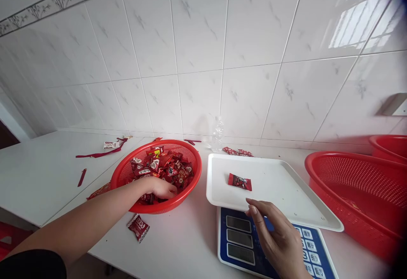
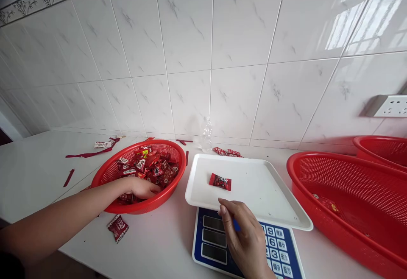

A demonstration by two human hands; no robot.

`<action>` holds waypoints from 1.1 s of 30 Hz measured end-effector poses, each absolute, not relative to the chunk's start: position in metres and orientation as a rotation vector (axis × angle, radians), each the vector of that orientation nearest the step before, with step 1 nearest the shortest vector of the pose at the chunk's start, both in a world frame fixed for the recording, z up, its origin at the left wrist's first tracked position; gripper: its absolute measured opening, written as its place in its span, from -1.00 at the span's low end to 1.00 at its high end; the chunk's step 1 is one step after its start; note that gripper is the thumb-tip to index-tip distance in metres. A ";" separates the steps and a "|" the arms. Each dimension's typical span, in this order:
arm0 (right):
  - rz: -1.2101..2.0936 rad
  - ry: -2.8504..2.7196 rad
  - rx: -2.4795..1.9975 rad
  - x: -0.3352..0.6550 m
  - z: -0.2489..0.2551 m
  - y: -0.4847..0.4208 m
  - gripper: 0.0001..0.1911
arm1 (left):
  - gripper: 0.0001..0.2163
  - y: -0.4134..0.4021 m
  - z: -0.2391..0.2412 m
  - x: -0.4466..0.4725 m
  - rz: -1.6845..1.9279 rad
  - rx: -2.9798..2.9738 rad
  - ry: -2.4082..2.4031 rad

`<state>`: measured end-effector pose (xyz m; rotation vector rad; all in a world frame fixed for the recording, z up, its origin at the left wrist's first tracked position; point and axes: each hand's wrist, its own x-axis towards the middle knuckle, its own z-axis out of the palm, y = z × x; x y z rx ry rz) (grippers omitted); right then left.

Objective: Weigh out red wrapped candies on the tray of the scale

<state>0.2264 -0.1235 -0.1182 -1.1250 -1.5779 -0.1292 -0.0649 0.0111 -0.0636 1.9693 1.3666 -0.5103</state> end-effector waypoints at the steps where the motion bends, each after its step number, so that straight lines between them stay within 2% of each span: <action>1: -0.122 -1.579 -1.126 0.226 -0.118 -0.123 -0.84 | -0.68 0.011 -0.064 -0.067 -0.493 1.928 1.357; 8: -0.111 -1.589 -1.123 0.225 -0.118 -0.124 -0.84 | -0.48 0.010 -0.057 -0.079 -0.335 1.666 1.229; 17: -0.111 -1.595 -1.125 0.226 -0.117 -0.123 -0.84 | -0.75 0.013 -0.065 -0.080 -0.183 1.528 1.157; 25: -0.093 -1.634 -1.142 0.228 -0.121 -0.124 -0.85 | -0.69 0.023 -0.052 -0.085 0.281 1.480 1.162; 33: -0.140 -1.618 -1.130 0.225 -0.120 -0.120 -0.85 | -0.71 0.014 -0.026 -0.051 0.493 1.481 1.096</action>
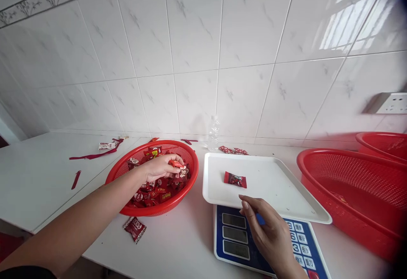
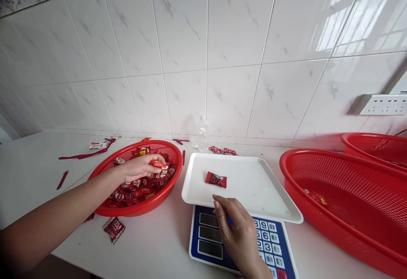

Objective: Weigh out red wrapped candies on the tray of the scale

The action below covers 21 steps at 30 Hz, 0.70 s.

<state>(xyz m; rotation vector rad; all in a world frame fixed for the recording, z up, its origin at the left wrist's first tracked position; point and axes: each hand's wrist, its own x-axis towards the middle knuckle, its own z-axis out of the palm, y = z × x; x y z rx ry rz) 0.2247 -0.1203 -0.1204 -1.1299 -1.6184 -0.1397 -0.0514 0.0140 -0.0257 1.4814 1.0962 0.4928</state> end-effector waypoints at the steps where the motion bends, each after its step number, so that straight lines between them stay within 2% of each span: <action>1: -0.154 -1.610 -1.145 0.225 -0.121 -0.119 -0.84 | -0.73 0.012 -0.024 -0.041 0.492 1.492 1.076; 9: -0.346 -1.540 -1.250 0.231 -0.120 -0.114 -0.82 | -0.89 -0.003 -0.031 0.048 0.366 1.681 0.937; 14: -0.488 -1.544 -1.323 0.234 -0.122 -0.111 -0.79 | -0.96 0.000 -0.040 0.071 0.402 1.965 1.045; 21: -0.477 -1.764 -1.309 0.220 -0.126 -0.113 -0.74 | -0.90 0.002 -0.054 0.072 0.452 2.264 1.160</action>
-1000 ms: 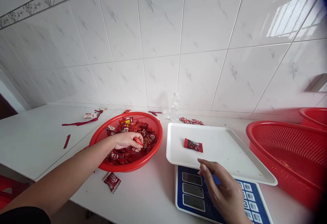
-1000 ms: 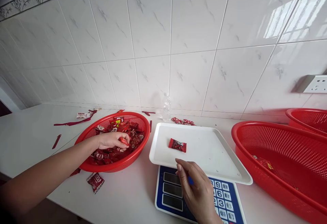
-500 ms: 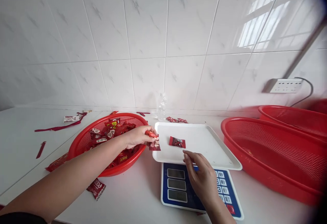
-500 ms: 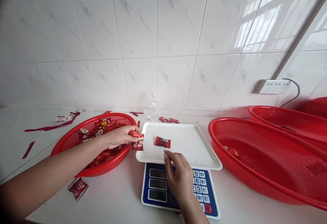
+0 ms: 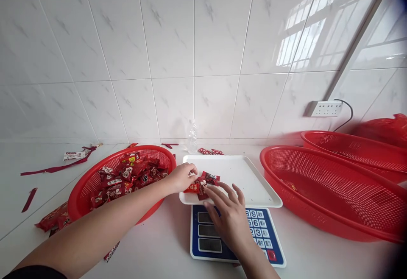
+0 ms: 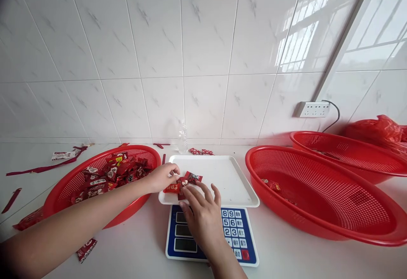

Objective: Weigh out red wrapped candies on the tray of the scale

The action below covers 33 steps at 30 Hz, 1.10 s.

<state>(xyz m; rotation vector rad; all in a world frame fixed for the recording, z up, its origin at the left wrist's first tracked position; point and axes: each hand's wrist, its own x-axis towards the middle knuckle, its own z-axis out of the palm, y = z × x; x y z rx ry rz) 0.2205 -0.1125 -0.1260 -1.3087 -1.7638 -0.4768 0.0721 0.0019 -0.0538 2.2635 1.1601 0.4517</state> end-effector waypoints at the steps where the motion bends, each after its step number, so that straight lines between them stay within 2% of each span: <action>1: -0.466 -1.786 -1.306 0.217 -0.128 -0.113 -0.72 | -0.88 0.000 -0.055 0.072 0.443 2.292 1.152; 4: -0.421 -1.797 -1.347 0.212 -0.133 -0.113 -0.68 | -0.84 -0.004 -0.057 0.072 0.416 2.363 1.121; 8: -0.355 -1.740 -1.423 0.215 -0.135 -0.111 -0.72 | -0.85 -0.009 -0.053 0.072 0.367 2.385 1.102; 15: -0.438 -1.637 -1.476 0.217 -0.133 -0.109 -0.69 | -0.80 -0.020 -0.049 0.079 0.231 2.362 0.981; 23: -0.479 -1.633 -1.566 0.222 -0.134 -0.110 -0.72 | -0.51 -0.017 -0.037 0.068 0.133 2.339 1.006; 33: -0.553 -1.621 -1.614 0.231 -0.135 -0.108 -0.68 | -0.53 -0.010 -0.062 0.094 0.225 2.401 0.855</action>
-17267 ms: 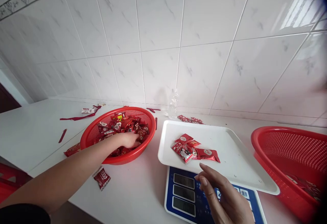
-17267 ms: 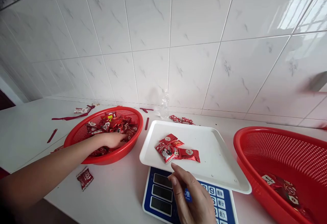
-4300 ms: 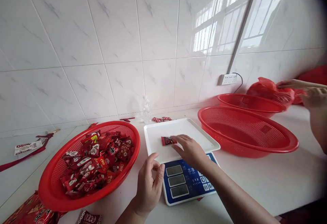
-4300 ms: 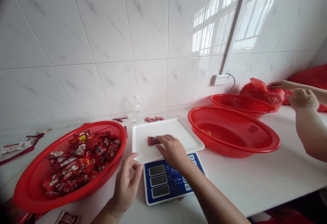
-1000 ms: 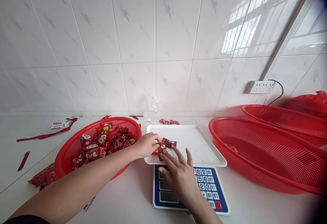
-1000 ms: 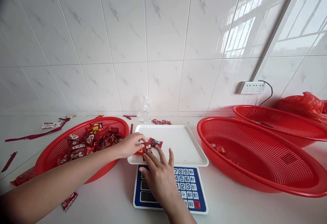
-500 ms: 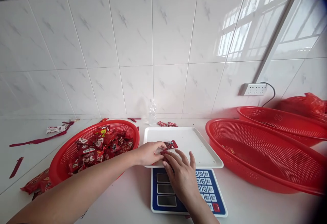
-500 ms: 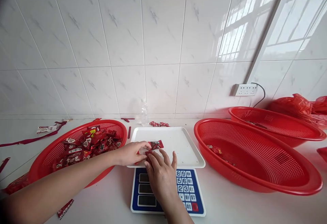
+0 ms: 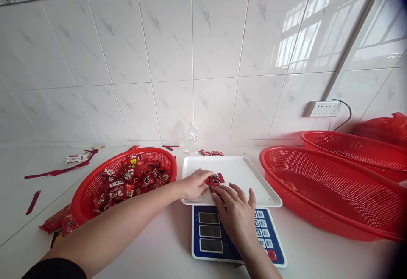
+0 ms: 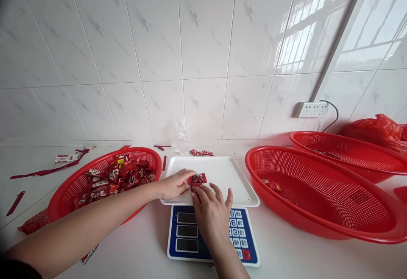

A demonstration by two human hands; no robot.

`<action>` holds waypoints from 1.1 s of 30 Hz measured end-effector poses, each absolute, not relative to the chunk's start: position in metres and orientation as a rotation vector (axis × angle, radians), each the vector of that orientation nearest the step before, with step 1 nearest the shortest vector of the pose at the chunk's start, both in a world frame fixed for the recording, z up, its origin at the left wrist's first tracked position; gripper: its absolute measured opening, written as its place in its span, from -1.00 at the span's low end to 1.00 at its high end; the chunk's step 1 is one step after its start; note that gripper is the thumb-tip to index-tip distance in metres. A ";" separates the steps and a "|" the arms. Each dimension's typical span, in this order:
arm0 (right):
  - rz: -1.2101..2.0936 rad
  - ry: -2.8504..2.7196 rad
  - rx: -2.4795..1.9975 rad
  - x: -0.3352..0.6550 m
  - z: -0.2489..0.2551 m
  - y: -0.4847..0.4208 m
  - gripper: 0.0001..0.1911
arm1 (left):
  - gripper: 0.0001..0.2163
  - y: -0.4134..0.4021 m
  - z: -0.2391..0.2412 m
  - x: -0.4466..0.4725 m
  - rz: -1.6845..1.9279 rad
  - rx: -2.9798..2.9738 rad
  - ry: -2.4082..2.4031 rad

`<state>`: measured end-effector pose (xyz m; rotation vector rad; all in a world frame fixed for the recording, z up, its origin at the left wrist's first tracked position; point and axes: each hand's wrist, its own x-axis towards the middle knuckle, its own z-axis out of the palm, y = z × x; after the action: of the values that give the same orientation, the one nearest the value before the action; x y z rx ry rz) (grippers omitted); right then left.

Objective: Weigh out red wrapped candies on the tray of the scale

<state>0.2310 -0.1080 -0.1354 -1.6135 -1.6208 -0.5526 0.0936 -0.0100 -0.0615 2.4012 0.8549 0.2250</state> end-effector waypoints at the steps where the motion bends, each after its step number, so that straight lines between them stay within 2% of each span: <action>1: -0.559 -1.628 -1.606 0.231 -0.136 -0.108 -0.67 | -0.54 -0.010 -0.063 0.098 0.210 2.410 0.842; 7: -0.623 -1.622 -1.541 0.233 -0.138 -0.107 -0.62 | -0.58 -0.003 -0.060 0.094 0.234 2.416 0.925; 13: -0.592 -1.623 -1.436 0.231 -0.137 -0.108 -0.64 | -0.63 0.014 -0.040 0.014 0.406 2.362 1.269; 18: -0.525 -1.659 -1.391 0.229 -0.139 -0.110 -0.66 | -0.69 0.016 -0.047 -0.069 -0.067 2.207 1.572; 23: -0.531 -1.689 -1.354 0.229 -0.142 -0.109 -0.67 | -0.19 0.014 -0.063 -0.093 -0.366 2.138 1.668; 25: -0.544 -1.702 -1.351 0.229 -0.143 -0.109 -0.67 | -0.05 0.017 -0.070 -0.087 -0.412 2.124 1.691; 33: -0.558 -1.703 -1.304 0.231 -0.142 -0.110 -0.72 | 0.06 0.030 -0.087 -0.058 -0.342 2.103 1.815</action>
<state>0.2307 -0.1098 -0.1421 -1.3039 -1.7032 -0.5578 -0.0580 0.0300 -0.0874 2.1029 1.8146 -0.3421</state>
